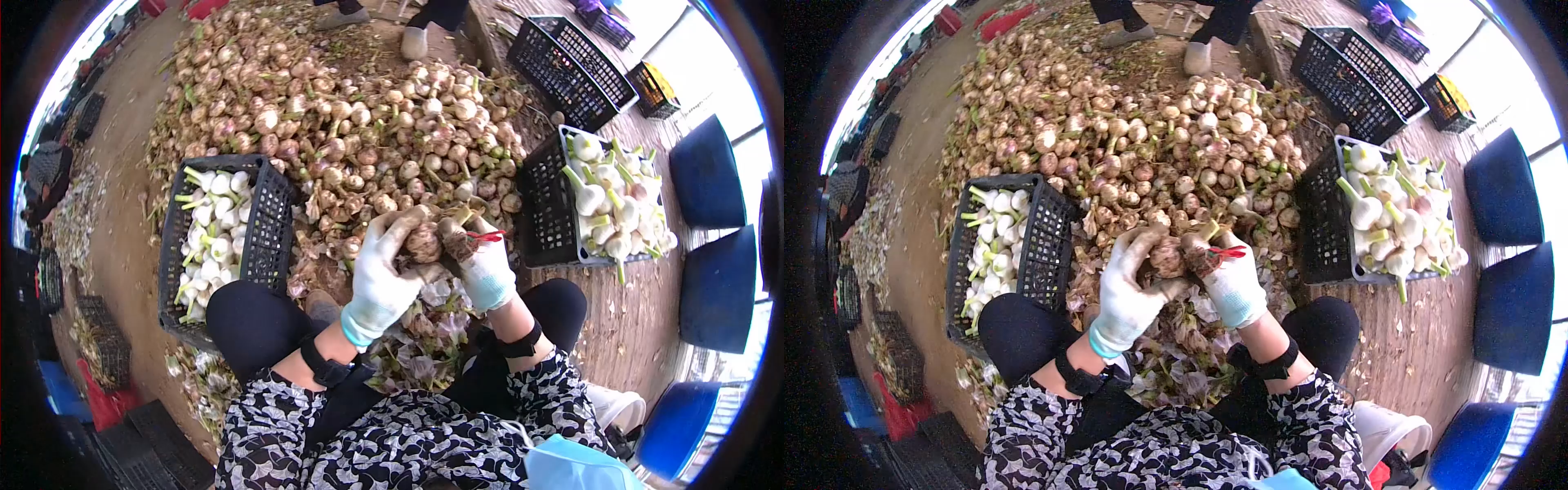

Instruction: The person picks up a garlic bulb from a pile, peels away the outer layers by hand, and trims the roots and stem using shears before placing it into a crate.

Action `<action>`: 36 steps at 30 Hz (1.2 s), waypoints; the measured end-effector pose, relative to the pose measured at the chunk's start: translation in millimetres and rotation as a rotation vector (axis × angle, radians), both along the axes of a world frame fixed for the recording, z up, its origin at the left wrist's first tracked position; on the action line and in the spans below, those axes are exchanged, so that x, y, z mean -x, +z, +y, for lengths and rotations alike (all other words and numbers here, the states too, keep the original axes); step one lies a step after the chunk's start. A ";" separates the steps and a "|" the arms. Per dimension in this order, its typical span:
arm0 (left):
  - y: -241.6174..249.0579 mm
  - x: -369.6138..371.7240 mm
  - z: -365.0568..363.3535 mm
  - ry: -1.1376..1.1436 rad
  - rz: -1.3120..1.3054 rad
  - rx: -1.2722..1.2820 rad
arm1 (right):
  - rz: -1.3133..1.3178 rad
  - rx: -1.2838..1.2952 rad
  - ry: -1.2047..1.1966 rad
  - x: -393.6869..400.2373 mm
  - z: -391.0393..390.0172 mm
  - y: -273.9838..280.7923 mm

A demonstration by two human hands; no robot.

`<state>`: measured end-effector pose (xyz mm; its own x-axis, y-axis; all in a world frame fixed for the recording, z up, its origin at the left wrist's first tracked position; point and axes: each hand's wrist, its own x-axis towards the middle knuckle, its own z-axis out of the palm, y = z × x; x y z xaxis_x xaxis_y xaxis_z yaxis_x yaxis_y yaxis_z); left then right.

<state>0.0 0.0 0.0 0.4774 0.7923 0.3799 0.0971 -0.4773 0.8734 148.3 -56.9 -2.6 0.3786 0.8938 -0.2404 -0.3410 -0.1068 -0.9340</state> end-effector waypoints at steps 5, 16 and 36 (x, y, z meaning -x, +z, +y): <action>-2.0 -10.5 -1.7 -0.029 -0.025 -0.011 | -0.110 -0.021 0.127 -21.5 -11.5 1.9; -7.0 -5.1 -1.3 -0.237 -0.513 0.998 | -0.501 -0.156 0.035 -14.2 -12.3 -15.4; 6.5 5.9 8.4 -0.439 -0.526 1.167 | 0.656 -0.292 0.217 -17.9 -28.4 -16.3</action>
<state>-5.9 8.4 6.5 0.7801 0.5963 -0.1893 -0.3388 0.6570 0.6735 166.2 -85.3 -18.9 0.0467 0.9941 -0.0976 -0.8373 -0.0143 -0.5466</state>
